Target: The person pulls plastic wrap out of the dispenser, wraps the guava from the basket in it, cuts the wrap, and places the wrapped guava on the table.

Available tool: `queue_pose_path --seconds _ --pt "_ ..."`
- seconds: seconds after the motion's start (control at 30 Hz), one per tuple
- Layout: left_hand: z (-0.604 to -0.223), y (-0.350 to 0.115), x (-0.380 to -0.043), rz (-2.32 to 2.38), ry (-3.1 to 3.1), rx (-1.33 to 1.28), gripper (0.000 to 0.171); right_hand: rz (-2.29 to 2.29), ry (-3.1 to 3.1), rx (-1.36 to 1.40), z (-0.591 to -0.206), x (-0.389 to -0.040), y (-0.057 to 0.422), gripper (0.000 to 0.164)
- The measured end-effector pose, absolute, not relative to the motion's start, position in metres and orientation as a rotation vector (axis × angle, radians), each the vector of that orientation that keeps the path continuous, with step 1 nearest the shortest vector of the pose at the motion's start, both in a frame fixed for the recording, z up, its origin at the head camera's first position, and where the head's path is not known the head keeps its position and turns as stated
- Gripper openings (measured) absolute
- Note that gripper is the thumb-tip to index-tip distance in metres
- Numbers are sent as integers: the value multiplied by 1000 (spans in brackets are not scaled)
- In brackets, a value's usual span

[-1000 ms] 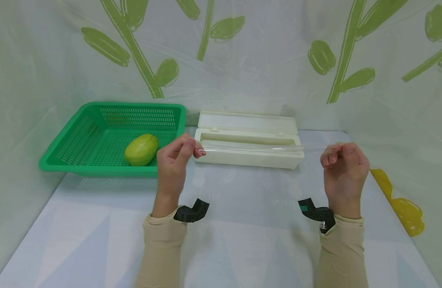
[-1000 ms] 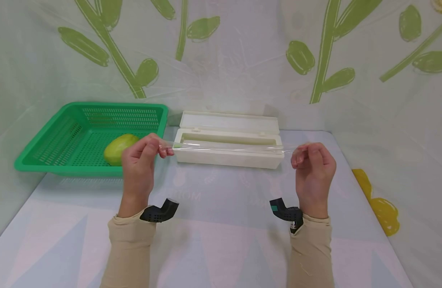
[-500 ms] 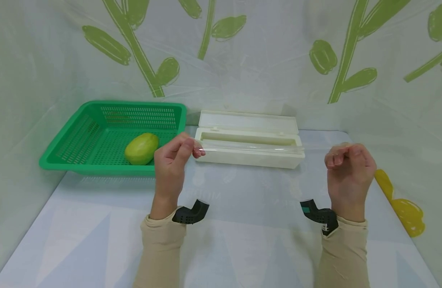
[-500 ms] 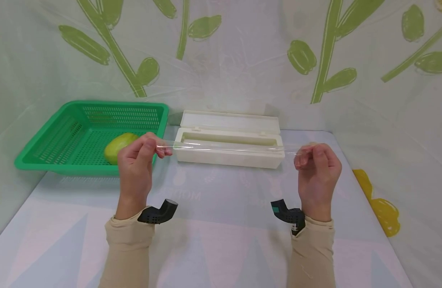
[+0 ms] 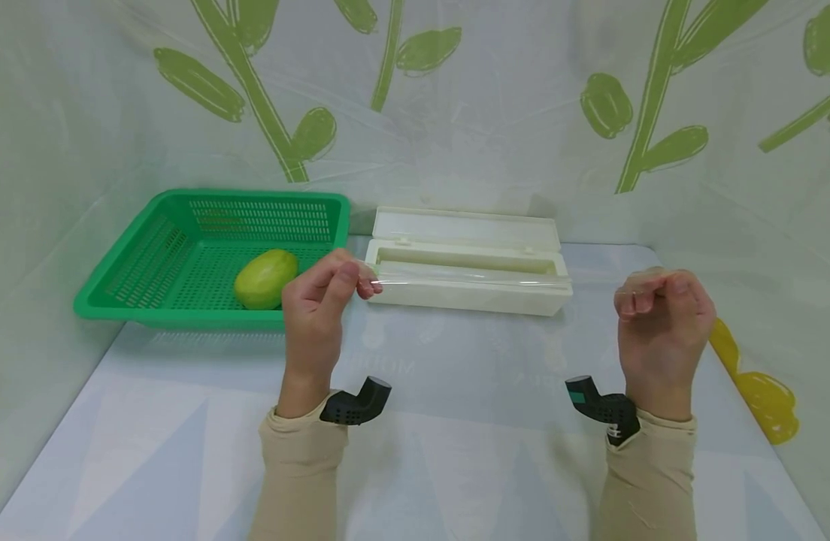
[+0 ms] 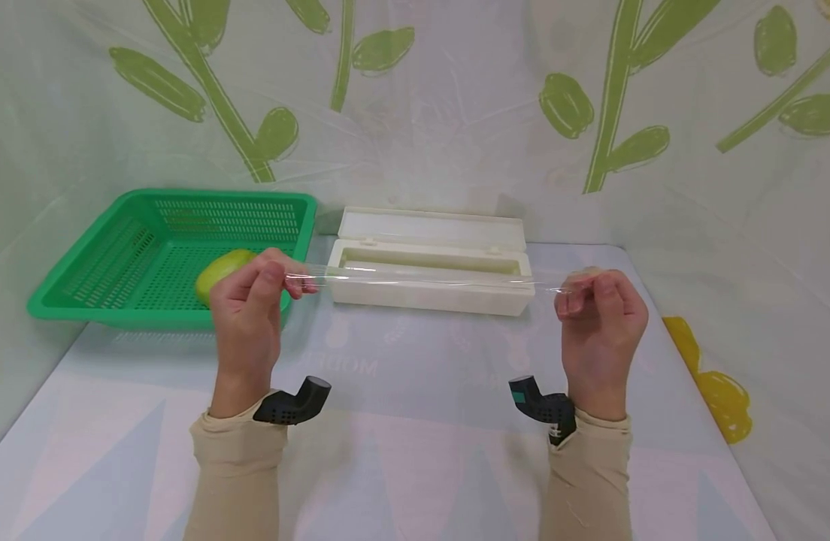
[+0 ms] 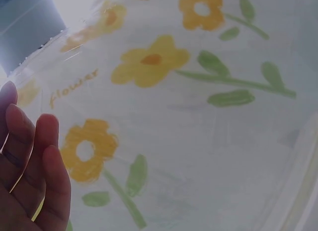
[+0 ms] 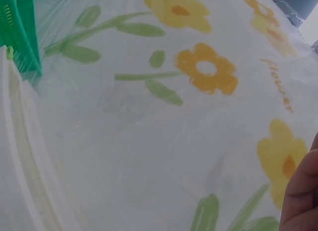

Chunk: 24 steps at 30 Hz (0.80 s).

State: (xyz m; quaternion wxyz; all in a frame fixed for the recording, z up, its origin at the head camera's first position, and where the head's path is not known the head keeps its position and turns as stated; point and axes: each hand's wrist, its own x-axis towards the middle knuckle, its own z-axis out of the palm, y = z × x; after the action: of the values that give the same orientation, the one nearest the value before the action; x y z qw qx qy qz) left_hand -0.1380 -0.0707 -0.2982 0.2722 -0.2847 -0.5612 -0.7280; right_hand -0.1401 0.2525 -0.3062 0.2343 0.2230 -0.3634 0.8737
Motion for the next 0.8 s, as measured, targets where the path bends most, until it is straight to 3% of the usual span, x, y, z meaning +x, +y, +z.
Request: queue_pose_path --seconds 0.8 --pt "-290 -70 -132 -2050 -1403 -802 28 2374 -929 651 -297 -133 251 24"
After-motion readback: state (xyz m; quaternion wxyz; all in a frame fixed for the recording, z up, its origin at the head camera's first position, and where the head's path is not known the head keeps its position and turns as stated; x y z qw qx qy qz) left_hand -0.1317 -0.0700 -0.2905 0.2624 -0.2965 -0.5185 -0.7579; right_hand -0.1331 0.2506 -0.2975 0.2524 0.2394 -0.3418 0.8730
